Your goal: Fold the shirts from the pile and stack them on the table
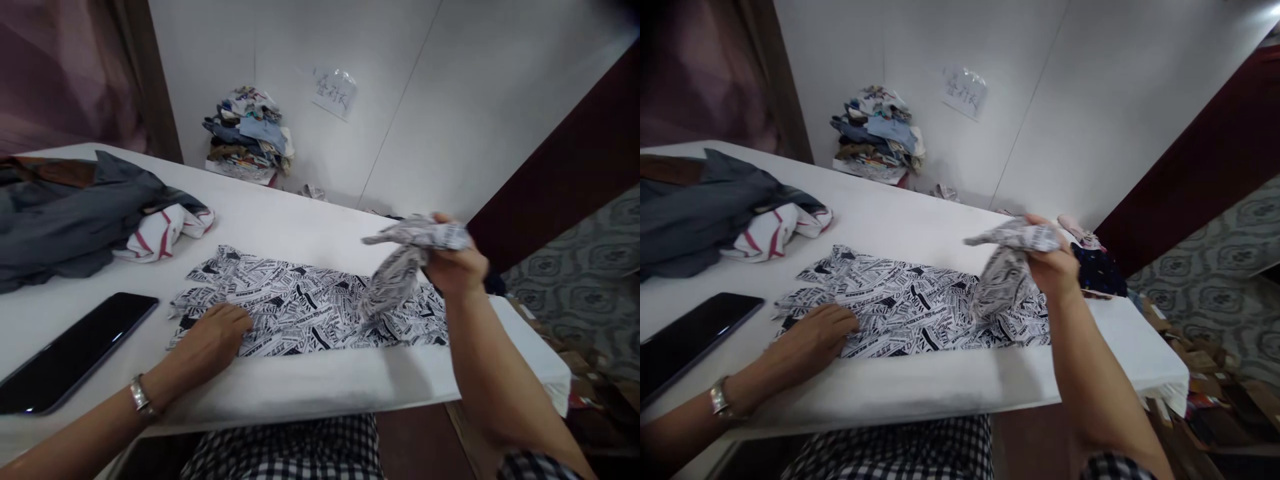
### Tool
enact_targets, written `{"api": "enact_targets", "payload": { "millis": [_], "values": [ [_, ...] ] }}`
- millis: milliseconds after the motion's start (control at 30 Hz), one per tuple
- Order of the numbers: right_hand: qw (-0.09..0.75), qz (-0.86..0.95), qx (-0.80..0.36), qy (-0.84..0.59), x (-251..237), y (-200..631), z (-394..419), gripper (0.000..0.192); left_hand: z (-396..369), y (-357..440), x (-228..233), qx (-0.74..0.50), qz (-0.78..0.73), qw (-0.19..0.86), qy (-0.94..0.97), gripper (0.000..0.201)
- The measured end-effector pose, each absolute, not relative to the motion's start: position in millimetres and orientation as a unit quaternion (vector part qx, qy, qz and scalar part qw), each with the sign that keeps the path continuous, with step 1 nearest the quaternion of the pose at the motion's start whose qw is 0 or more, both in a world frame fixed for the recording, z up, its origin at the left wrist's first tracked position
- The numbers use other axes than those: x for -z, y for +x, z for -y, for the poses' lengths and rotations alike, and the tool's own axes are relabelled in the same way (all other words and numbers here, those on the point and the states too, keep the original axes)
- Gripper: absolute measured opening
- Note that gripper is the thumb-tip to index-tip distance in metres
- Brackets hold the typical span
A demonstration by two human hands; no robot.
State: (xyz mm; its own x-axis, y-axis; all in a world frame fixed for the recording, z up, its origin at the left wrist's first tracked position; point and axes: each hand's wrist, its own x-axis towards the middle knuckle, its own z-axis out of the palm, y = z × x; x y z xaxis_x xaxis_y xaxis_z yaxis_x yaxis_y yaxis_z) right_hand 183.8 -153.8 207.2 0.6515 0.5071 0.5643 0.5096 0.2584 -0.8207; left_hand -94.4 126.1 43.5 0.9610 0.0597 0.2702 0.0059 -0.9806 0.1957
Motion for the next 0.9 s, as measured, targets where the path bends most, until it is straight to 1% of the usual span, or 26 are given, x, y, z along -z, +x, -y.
{"api": "enact_targets", "payload": {
  "millis": [100, 167, 267, 333, 433, 533, 600, 667, 733, 800, 867, 900],
  "values": [
    [0.567, 0.511, -0.162, -0.626, -199.4, 191.2, 95.0, 0.050, -126.6, -96.2, -42.6, -0.130, -0.023, 0.100, 0.986, 0.025],
    [0.527, 0.522, -0.190, -0.643, -186.8, 198.6, 73.0, 0.051, -126.8, -98.4, -44.5, -0.117, -0.029, 0.111, 0.986, 0.023],
    [0.542, 0.467, -0.169, -0.678, -159.3, 210.8, 73.1, 0.048, -129.1, -101.1, -52.4, -0.098, -0.043, 0.143, 0.984, 0.020],
    [0.518, 0.416, -0.166, -0.729, -135.7, 217.8, 90.7, 0.044, -133.6, -100.2, -59.5, -0.102, -0.065, 0.160, 0.980, 0.026],
    [0.406, 0.378, -0.142, -0.819, -96.7, 225.0, 127.7, 0.036, -146.8, -90.9, -67.4, -0.123, -0.104, 0.155, 0.975, 0.036],
    [0.280, 0.402, -0.071, -0.869, -64.3, 233.0, 161.8, 0.034, -164.6, -72.5, -66.7, -0.137, -0.142, 0.114, 0.974, 0.042],
    [0.223, 0.416, -0.009, -0.881, -50.2, 241.4, 178.4, 0.036, -175.6, -58.3, -61.1, -0.126, -0.159, 0.079, 0.976, 0.049],
    [0.189, 0.418, 0.045, -0.887, -41.0, 251.7, 189.2, 0.040, -183.7, -45.3, -54.3, -0.092, -0.166, 0.061, 0.980, 0.054],
    [0.167, 0.418, 0.074, -0.890, -34.6, 261.6, 194.9, 0.044, -188.3, -35.6, -50.4, -0.058, -0.171, 0.059, 0.982, 0.048],
    [0.154, 0.412, 0.069, -0.895, -29.8, 269.1, 197.3, 0.046, -189.7, -29.9, -53.7, -0.046, -0.183, 0.062, 0.980, 0.038],
    [0.146, 0.396, 0.056, -0.905, -26.7, 273.6, 198.7, 0.044, -189.0, -27.9, -65.4, -0.052, -0.214, 0.092, 0.971, 0.032],
    [0.145, 0.386, 0.053, -0.910, -26.0, 275.0, 199.8, 0.041, -188.5, -27.9, -73.7, -0.060, -0.234, 0.128, 0.962, 0.030]
  ]
}}
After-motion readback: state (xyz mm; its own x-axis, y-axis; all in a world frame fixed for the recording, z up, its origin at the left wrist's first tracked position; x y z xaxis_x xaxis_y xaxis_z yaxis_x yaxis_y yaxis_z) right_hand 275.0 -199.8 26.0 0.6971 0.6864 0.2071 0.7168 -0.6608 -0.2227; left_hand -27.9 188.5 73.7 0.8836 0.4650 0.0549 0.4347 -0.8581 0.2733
